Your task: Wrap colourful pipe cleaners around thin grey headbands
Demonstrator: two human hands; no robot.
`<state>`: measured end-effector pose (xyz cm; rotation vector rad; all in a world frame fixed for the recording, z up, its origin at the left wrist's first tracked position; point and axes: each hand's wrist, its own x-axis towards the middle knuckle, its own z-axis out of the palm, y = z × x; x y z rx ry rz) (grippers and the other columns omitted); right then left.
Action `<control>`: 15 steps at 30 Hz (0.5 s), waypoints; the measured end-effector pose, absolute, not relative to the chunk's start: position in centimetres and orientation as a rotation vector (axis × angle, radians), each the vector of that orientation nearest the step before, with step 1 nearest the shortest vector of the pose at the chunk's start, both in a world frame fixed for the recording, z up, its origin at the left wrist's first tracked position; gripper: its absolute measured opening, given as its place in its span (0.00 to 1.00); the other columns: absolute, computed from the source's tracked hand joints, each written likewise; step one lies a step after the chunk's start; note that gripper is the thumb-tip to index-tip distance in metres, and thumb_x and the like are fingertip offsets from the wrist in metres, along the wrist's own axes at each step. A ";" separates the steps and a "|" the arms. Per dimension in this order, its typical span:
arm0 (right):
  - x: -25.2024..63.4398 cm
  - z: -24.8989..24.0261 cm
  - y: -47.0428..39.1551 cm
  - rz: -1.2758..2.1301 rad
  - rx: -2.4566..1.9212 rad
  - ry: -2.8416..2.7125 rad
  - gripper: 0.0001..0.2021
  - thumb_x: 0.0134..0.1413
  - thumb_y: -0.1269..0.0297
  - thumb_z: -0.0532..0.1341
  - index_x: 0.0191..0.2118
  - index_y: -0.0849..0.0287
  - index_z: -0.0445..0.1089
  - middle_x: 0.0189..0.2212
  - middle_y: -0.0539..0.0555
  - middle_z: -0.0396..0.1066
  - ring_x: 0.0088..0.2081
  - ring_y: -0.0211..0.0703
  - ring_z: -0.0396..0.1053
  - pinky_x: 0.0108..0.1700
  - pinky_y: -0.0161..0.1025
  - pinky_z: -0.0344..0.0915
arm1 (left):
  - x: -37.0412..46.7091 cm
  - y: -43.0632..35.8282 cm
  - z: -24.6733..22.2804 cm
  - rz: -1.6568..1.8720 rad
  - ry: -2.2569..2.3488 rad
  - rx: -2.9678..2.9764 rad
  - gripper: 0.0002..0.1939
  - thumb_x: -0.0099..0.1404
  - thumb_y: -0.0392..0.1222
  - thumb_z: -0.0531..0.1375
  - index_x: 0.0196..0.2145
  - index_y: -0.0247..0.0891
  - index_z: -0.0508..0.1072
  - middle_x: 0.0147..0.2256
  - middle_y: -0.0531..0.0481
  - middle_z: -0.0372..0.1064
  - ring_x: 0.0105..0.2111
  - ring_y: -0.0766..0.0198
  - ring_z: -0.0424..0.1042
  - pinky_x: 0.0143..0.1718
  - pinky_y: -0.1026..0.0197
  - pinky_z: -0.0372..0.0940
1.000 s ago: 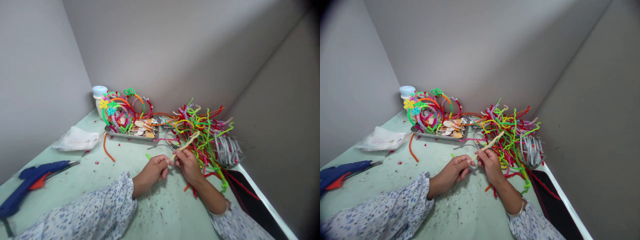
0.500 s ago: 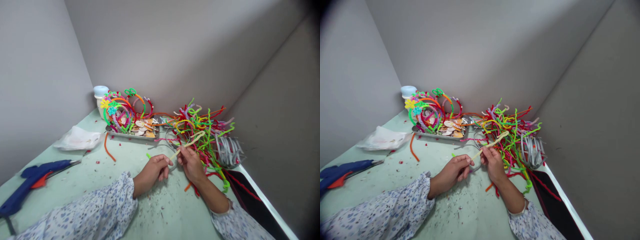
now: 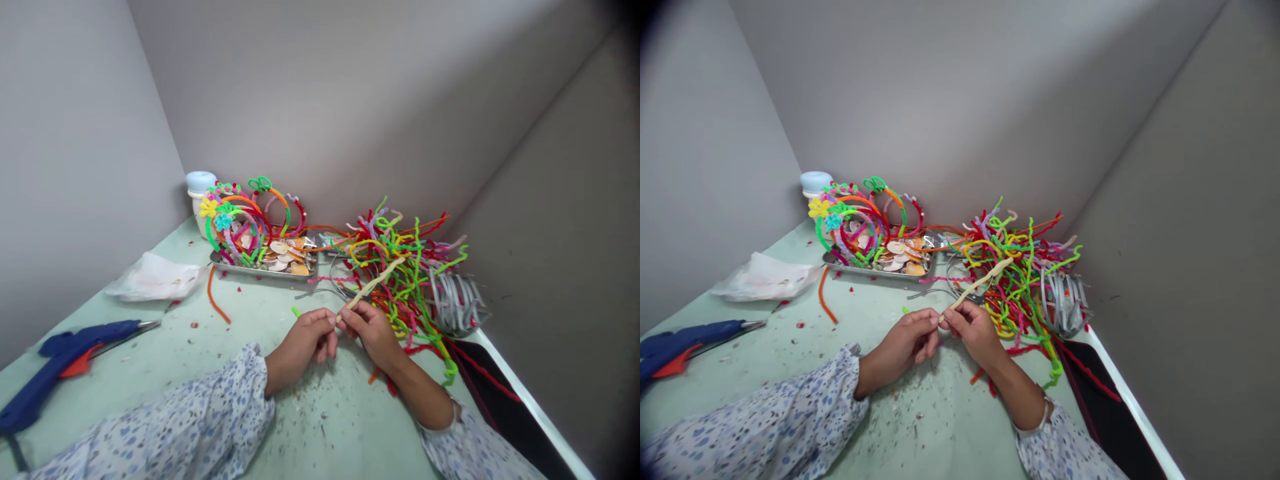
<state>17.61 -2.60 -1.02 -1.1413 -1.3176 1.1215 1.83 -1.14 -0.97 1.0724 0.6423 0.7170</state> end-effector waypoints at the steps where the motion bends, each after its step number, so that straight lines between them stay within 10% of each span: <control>1: 17.6 -1.0 -2.6 1.119 -1.144 -1.318 0.12 0.50 0.54 0.63 0.27 0.59 0.69 0.20 0.47 0.67 0.21 0.35 0.58 0.25 0.34 0.56 | 1.8 -1.2 -0.9 0.717 0.647 1.075 0.11 0.61 0.46 0.55 0.30 0.35 0.67 0.14 0.57 0.63 0.11 0.74 0.53 0.13 0.70 0.46; 15: 17.6 -1.0 -2.8 1.034 -1.167 -1.368 0.13 0.51 0.54 0.62 0.26 0.58 0.68 0.17 0.46 0.63 0.20 0.35 0.57 0.24 0.34 0.54 | 1.8 -1.8 -0.4 0.779 0.789 1.234 0.08 0.59 0.44 0.55 0.29 0.36 0.67 0.13 0.59 0.60 0.11 0.74 0.51 0.13 0.71 0.47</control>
